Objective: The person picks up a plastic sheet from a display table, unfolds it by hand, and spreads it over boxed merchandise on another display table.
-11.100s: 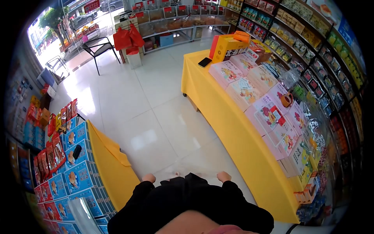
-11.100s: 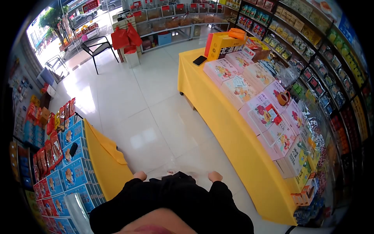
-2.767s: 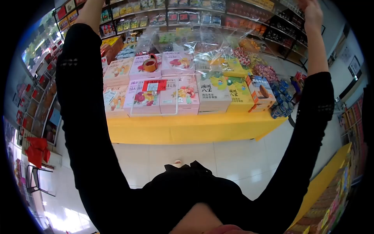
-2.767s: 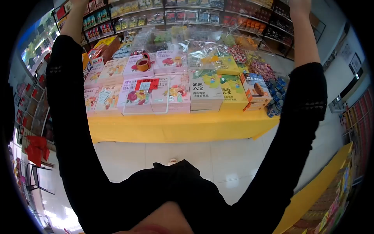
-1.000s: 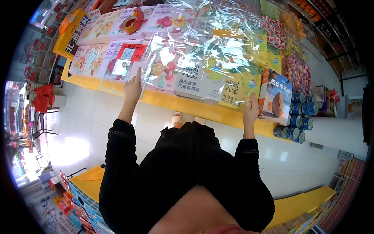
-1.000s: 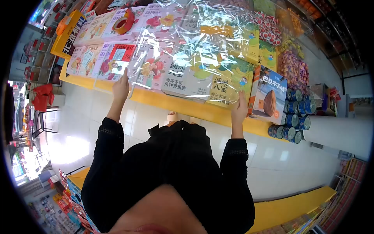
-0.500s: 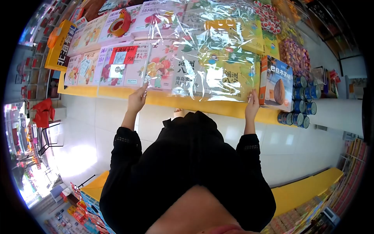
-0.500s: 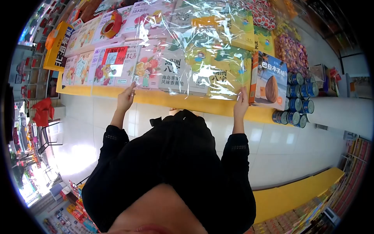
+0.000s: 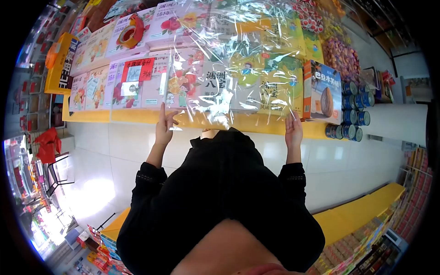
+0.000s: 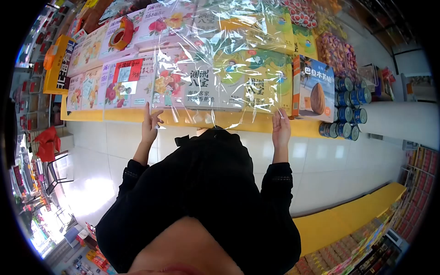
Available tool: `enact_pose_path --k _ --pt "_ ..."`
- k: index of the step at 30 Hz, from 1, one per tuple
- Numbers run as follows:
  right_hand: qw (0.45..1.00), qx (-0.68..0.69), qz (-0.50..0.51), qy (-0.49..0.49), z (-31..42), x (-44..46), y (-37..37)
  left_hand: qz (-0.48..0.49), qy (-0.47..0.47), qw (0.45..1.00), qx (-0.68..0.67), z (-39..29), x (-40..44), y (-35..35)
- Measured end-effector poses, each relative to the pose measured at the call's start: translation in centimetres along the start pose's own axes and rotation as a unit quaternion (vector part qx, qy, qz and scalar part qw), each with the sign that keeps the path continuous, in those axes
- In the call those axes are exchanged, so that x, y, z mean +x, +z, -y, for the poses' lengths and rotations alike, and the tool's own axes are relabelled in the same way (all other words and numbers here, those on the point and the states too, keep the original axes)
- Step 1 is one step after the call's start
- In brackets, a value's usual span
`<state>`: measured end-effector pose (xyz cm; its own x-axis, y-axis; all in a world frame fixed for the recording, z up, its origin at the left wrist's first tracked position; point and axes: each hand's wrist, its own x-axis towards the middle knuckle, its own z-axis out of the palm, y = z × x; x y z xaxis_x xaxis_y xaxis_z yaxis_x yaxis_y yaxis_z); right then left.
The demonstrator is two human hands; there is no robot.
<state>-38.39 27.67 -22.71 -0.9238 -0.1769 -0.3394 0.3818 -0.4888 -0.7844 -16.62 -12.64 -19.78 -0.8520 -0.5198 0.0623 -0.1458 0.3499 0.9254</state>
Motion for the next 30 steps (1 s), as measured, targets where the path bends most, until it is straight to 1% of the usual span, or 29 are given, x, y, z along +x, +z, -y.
enact_pose_path --k 1,2,3,4,5,7,9,10,11,12,13,14,15,16,17,18,19,20,21,22,23,25,26,28,29,30 --pt "1.0 0.005 -0.011 0.003 0.1 -0.2 0.0 0.004 -0.001 1.0 -0.002 0.3 0.0 -0.1" --pt "1.0 0.003 -0.013 0.002 0.1 -0.2 -0.3 0.009 -0.014 0.995 0.095 0.4 0.1 -0.4" --pt "0.999 -0.036 -0.003 -0.001 0.0 -0.1 -0.9 0.014 -0.026 0.981 0.191 0.6 0.2 -0.7" --pt "0.997 -0.073 0.009 -0.003 0.0 -0.2 -1.3 -0.01 0.024 0.96 0.28 1.6 0.1 -1.0" --pt "0.997 -0.074 0.008 -0.002 0.1 -0.4 -1.3 -0.009 0.022 0.96 0.28 1.8 0.0 -1.3" --pt "0.998 -0.031 0.016 0.05 0.1 -0.8 -1.3 0.013 0.105 0.9 0.422 2.0 -0.3 -1.7" --pt "0.996 -0.037 0.033 0.069 0.4 -0.3 -3.0 0.003 0.113 0.896 0.429 2.0 -0.5 -1.7" --pt "0.994 -0.042 0.049 0.085 0.3 -0.3 -3.9 0.045 0.09 0.901 0.422 1.8 -0.6 -1.9" --pt "0.994 -0.043 0.046 0.086 1.1 -1.1 -3.3 0.087 0.066 0.904 0.414 1.5 -0.6 -2.0" --pt "0.981 -0.15 0.055 0.109 2.7 -2.2 -1.9 0.088 0.067 0.904 0.413 0.6 -0.5 -2.1" --pt "0.956 -0.256 0.065 0.131 4.2 -3.0 -0.8 0.142 0.027 0.918 0.37 -1.0 -0.3 -2.4" --pt "0.955 -0.256 0.064 0.132 5.4 -3.3 -0.4 0.194 -0.013 0.926 0.324 -2.3 -0.2 -2.7" --pt "0.926 -0.349 0.076 0.123 6.6 -3.5 -0.3 0.194 -0.013 0.926 0.324 -2.9 -0.1 -3.1" --pt "0.887 -0.439 0.088 0.113 7.2 -3.5 -0.3 0.203 -0.061 0.954 0.212 -3.4 0.1 -3.5" --pt "0.887 -0.439 0.087 0.114 7.0 -3.0 -0.2 0.208 -0.106 0.967 0.097 -3.4 0.2 -4.0" --pt "0.895 -0.439 0.053 0.054 6.8 -2.1 0.0 0.223 -0.124 0.967 0.02 -2.6 0.8 -4.5" --pt "0.899 -0.437 0.017 -0.005 6.6 -1.2 0.3 0.225 -0.124 0.966 0.019 -1.9 1.5 -4.6" --pt "0.908 -0.416 -0.013 -0.047 5.9 -0.6 1.5 0.166 -0.203 0.957 -0.121 -1.5 2.3 -4.5" --pt "0.908 -0.417 -0.013 -0.047 5.2 0.3 2.0 0.102 -0.275 0.921 -0.256 -1.1 2.9 -4.4" --pt "0.9 -0.434 -0.022 -0.024 4.2 1.4 2.1 0.065 -0.306 0.921 -0.233 -1.0 3.4 -3.8" --pt "0.892 -0.451 -0.032 -0.003 3.4 2.1 2.0 0.065 -0.304 0.921 -0.234 -0.7 3.5 -3.6" --pt "0.892 -0.45 -0.04 -0.014 2.4 3.2 2.0 0.038 -0.328 0.936 -0.122 -0.3 3.9 -3.0" --pt "0.892 -0.449 -0.049 -0.02 2.1 3.7 1.9 0.037 -0.327 0.936 -0.123 -0.1 3.8 -2.7" --pt "0.884 -0.467 -0.03 -0.018 1.8 4.1 1.6 0.005 -0.28 0.955 -0.1 -0.1 3.2 -2.3" --pt "0.875 -0.484 -0.012 -0.015 1.9 4.1 1.5 0.005 -0.28 0.955 -0.1 -0.1 3.2 -2.4" --pt "0.875 -0.484 -0.012 -0.015 2.0 4.0 1.3 0.0 -0.299 0.949 -0.103 -0.2 3.2 -2.5"
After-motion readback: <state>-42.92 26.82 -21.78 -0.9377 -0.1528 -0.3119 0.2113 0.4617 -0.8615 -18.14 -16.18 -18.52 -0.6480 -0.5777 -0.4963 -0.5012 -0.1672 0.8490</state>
